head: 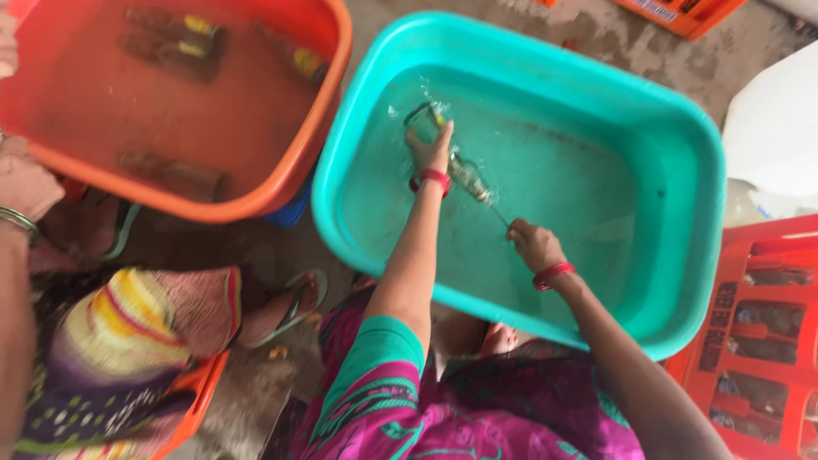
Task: The person scrubs the inside of a glass bottle with a brush in a teal tub of water, rinses it, and places it into an orange tub. The person repeats this process with another bottle.
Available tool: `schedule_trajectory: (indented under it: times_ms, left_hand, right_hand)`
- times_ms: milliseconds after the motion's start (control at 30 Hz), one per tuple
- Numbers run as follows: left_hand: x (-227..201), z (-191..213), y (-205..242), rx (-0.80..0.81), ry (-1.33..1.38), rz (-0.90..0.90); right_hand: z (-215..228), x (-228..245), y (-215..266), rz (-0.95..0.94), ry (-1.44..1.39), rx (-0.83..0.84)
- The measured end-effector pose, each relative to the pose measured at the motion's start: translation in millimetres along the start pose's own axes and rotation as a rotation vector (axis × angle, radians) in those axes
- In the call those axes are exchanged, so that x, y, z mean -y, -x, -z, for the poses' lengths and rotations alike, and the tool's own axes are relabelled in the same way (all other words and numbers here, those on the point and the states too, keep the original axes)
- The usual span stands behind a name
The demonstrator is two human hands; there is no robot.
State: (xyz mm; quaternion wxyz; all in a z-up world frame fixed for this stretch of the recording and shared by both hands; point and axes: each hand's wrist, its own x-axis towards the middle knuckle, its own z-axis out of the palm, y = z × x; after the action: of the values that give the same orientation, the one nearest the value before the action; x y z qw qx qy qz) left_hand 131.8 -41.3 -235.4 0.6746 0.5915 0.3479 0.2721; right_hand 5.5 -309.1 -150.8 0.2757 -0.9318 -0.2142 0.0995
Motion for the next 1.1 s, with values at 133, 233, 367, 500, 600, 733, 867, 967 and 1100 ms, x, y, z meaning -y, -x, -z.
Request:
schedule_trajectory:
  times_ms: [133, 233, 367, 500, 600, 733, 867, 967, 1100]
  left_hand:
    - [34, -13, -9, 0.034, -0.046, 0.081]
    - [37, -26, -12, -0.006, -0.066, 0.088]
    - [37, -32, -8, 0.032, 0.054, 0.055]
    - [31, -32, -14, -0.006, 0.137, 0.031]
    - [28, -39, -10, 0.132, 0.159, 0.134]
    - [24, -45, -1, 0.190, 0.054, 0.194]
    - [28, -33, 5, 0.347, 0.388, 0.343]
    - [15, -28, -9, 0.506, 0.695, 0.378]
    - [11, -30, -5, 0.494, 0.780, 0.241]
  right_hand:
    - [-31, -47, -14, -0.098, -0.002, 0.024]
    - [-49, -64, -29, -0.114, 0.013, -0.004]
    - [-60, -65, -32, 0.003, -0.125, -0.079]
    - [-61, -41, -34, -0.188, -0.589, 0.110]
    - [-61, -21, -45, -0.369, -0.612, 0.188]
    - [-59, 0, -70, -0.405, -0.709, 0.009]
    - [-41, -1, -57, -0.437, -0.609, 0.063]
    - [-23, 7, -59, -0.267, -0.309, -0.108]
    - [-14, 8, -49, -0.057, 0.042, -0.355]
